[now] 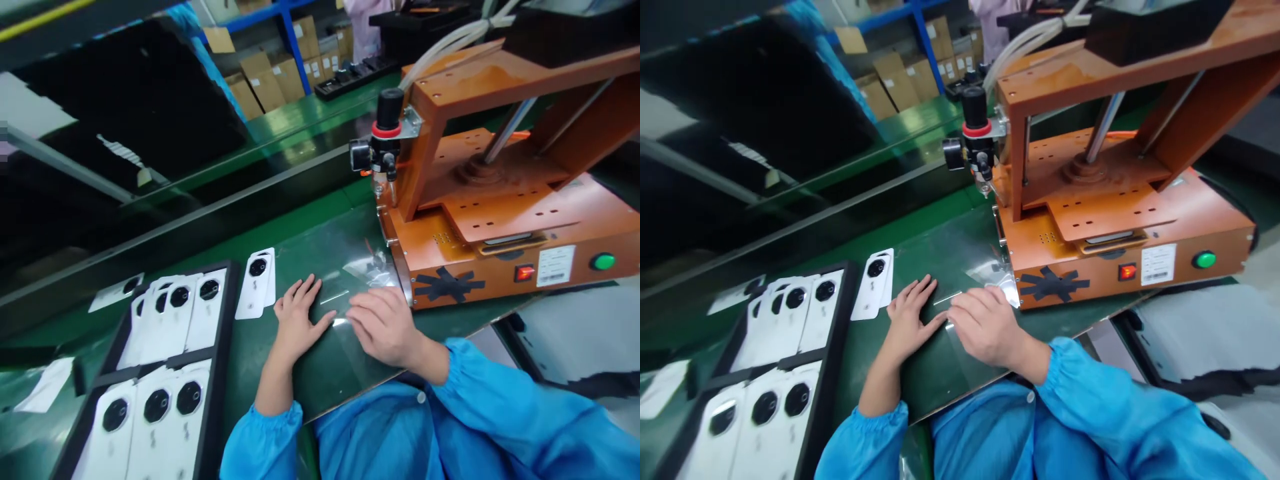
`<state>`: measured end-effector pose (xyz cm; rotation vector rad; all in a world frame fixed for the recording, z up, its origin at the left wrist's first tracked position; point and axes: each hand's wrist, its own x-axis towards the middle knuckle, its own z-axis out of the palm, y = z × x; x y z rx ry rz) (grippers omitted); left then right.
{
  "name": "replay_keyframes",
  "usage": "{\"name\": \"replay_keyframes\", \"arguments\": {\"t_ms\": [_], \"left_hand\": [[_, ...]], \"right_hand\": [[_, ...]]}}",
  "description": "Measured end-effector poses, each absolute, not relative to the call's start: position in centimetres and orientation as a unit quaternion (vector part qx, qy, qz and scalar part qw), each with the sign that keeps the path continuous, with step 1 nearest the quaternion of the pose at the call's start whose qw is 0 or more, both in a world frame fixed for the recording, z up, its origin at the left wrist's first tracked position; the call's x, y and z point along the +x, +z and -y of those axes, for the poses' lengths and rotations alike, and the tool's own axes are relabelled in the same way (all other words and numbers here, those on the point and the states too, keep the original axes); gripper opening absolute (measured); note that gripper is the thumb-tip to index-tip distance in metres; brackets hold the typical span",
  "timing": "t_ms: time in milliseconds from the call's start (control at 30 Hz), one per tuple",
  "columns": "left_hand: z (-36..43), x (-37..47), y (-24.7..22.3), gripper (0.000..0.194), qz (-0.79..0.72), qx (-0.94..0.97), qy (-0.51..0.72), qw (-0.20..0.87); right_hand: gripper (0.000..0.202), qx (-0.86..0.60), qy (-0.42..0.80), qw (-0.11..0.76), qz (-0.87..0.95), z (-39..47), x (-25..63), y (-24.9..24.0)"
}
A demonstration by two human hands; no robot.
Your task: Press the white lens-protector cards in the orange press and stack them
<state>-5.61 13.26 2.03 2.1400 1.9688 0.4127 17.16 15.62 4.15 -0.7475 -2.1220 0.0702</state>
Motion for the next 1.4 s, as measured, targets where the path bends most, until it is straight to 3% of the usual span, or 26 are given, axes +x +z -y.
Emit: {"name": "replay_keyframes", "arguments": {"t_ms": [100, 200, 300, 500, 867, 1033, 1233, 1333, 1400], "left_hand": [[-13.3, -6.0, 2.5, 0.067, -0.679, 0.707, 0.152, 0.123], [-13.6, -7.9, 4.0, 0.056, -0.763, 0.624, 0.139, 0.101], [-15.0, -11.2, 5.7, 0.06, -0.849, 0.518, 0.083, 0.069], [-18.1, -16.0, 6.1, 0.069, -0.913, 0.389, -0.061, 0.107], [-18.8, -17.1, 6.4, 0.086, -0.915, 0.347, -0.096, 0.181], [-18.0, -16.4, 7.0, 0.085, -0.923, 0.351, -0.046, 0.152], [-14.4, -13.8, 8.4, 0.054, -0.892, 0.42, 0.12, 0.115], [-10.6, -10.0, 7.2, 0.057, -0.845, 0.451, 0.249, 0.14], [-7.8, -6.4, 5.5, 0.067, -0.785, 0.456, 0.364, 0.21]], "right_hand": [[0.024, -0.308, 0.119, 0.509, 0.795, -14.5, 18.6, 3.5], [0.023, -0.291, 0.173, 0.519, 0.785, -14.7, 18.4, 2.7], [0.021, -0.27, 0.188, 0.517, 0.79, -15.1, 17.8, 2.4], [0.021, -0.248, 0.197, 0.522, 0.792, -15.1, 17.7, 2.3], [0.017, -0.252, 0.199, 0.515, 0.795, -14.9, 17.8, 2.7], [0.017, -0.248, 0.202, 0.522, 0.791, -14.9, 17.8, 2.8], [0.015, -0.254, 0.241, 0.53, 0.772, -14.9, 17.9, 3.0], [0.007, -0.306, 0.34, 0.529, 0.715, -15.0, 18.0, 3.4], [0.005, -0.335, 0.415, 0.525, 0.663, -15.2, 17.9, 3.8]]}}
